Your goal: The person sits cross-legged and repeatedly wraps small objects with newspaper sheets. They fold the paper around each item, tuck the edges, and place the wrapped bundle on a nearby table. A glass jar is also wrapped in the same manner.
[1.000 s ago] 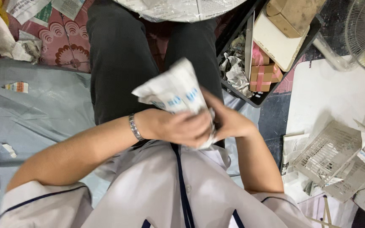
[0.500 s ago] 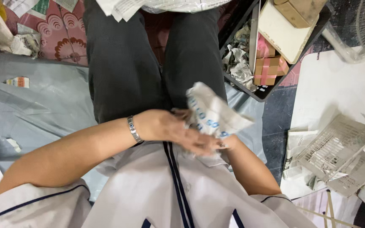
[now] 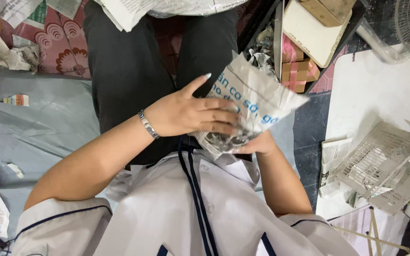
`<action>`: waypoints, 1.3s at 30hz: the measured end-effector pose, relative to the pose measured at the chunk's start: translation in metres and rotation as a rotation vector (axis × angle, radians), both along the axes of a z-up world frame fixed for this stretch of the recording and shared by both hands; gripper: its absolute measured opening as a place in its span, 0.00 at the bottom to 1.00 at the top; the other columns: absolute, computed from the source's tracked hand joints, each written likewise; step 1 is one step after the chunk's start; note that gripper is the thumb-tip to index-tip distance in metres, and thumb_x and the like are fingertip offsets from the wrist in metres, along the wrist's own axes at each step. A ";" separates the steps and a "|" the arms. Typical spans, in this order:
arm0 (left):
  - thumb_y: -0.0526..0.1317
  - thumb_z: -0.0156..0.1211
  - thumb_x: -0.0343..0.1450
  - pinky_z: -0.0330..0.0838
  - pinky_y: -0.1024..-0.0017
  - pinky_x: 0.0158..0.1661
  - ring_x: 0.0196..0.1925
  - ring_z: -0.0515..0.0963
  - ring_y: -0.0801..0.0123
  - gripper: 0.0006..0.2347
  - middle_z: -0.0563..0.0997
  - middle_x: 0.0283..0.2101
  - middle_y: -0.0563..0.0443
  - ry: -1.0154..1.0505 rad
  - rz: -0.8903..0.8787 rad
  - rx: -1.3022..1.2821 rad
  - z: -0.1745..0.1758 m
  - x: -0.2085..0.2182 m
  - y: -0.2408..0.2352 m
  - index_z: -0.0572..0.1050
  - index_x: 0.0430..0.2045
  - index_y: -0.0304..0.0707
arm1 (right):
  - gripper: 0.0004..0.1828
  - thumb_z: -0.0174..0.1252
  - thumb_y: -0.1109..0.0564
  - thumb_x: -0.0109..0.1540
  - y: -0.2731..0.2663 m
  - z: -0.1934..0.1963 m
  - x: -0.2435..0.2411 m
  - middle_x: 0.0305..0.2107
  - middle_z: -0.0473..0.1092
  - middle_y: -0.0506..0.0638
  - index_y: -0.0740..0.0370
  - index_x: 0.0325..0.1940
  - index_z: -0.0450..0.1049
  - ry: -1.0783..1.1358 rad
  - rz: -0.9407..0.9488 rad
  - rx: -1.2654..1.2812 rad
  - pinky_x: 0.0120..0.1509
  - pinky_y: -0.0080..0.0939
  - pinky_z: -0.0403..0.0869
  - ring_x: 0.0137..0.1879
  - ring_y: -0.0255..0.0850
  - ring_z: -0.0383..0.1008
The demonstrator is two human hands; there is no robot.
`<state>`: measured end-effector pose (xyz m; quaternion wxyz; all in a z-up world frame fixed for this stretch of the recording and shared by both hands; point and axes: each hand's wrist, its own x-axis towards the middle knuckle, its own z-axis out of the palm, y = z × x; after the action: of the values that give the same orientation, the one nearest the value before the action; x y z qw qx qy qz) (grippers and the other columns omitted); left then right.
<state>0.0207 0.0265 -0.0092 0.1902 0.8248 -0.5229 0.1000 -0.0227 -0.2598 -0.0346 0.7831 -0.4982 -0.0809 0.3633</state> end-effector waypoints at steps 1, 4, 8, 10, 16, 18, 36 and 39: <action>0.38 0.54 0.75 0.36 0.40 0.74 0.79 0.54 0.73 0.30 0.58 0.76 0.70 0.190 -0.020 -0.008 0.006 -0.003 0.001 0.57 0.74 0.71 | 0.62 0.77 0.57 0.47 0.000 -0.001 -0.001 0.71 0.58 0.63 0.65 0.79 0.50 0.003 -0.034 -0.001 0.76 0.60 0.72 0.74 0.57 0.65; 0.33 0.56 0.70 0.43 0.44 0.73 0.76 0.60 0.76 0.29 0.68 0.72 0.65 0.260 0.092 0.050 0.025 -0.008 0.008 0.65 0.70 0.56 | 0.62 0.77 0.55 0.46 0.008 -0.002 -0.002 0.71 0.59 0.64 0.68 0.78 0.50 0.065 -0.196 0.048 0.76 0.59 0.70 0.75 0.57 0.65; 0.40 0.54 0.63 0.48 0.46 0.72 0.75 0.63 0.57 0.29 0.73 0.67 0.46 0.530 0.074 -0.203 0.042 -0.014 0.017 0.70 0.63 0.36 | 0.63 0.76 0.51 0.46 0.020 0.001 0.001 0.71 0.60 0.64 0.68 0.79 0.50 0.034 -0.320 0.042 0.82 0.56 0.66 0.77 0.56 0.64; 0.45 0.54 0.64 0.48 0.45 0.72 0.76 0.62 0.53 0.30 0.74 0.68 0.44 0.618 0.084 -0.317 0.043 -0.016 0.018 0.71 0.64 0.34 | 0.61 0.75 0.51 0.46 0.026 0.005 0.003 0.69 0.62 0.63 0.69 0.78 0.52 0.123 -0.336 0.112 0.80 0.56 0.66 0.75 0.55 0.66; 0.49 0.48 0.74 0.45 0.44 0.74 0.77 0.57 0.44 0.23 0.69 0.70 0.39 0.808 0.222 -0.637 0.028 -0.017 0.003 0.71 0.62 0.39 | 0.51 0.71 0.48 0.52 0.033 0.021 0.008 0.65 0.67 0.60 0.67 0.75 0.60 0.442 -0.349 0.278 0.78 0.55 0.66 0.70 0.53 0.69; 0.55 0.58 0.73 0.47 0.46 0.78 0.79 0.61 0.49 0.28 0.67 0.73 0.42 0.827 0.252 -0.643 0.024 -0.019 -0.001 0.66 0.65 0.41 | 0.48 0.69 0.46 0.54 0.036 0.025 0.009 0.64 0.68 0.59 0.66 0.74 0.61 0.517 -0.371 0.286 0.77 0.55 0.67 0.69 0.52 0.69; 0.54 0.57 0.65 0.43 0.35 0.72 0.70 0.73 0.50 0.30 0.77 0.64 0.41 0.568 -0.123 -0.460 0.069 0.003 0.041 0.74 0.59 0.34 | 0.48 0.68 0.52 0.52 0.012 0.068 0.026 0.60 0.70 0.66 0.75 0.72 0.61 0.589 -0.154 0.138 0.70 0.58 0.71 0.62 0.56 0.75; 0.50 0.58 0.70 0.47 0.41 0.74 0.67 0.77 0.56 0.25 0.78 0.63 0.49 0.592 -0.072 -0.355 0.085 0.003 0.040 0.73 0.62 0.38 | 0.50 0.68 0.55 0.48 0.008 0.074 0.036 0.59 0.71 0.67 0.77 0.71 0.61 0.546 -0.095 0.084 0.68 0.56 0.72 0.61 0.56 0.76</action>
<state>0.0236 0.0667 0.0762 0.4778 0.7531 -0.4481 -0.0610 0.0135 -0.2520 0.0391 0.8121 -0.3521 0.1413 0.4434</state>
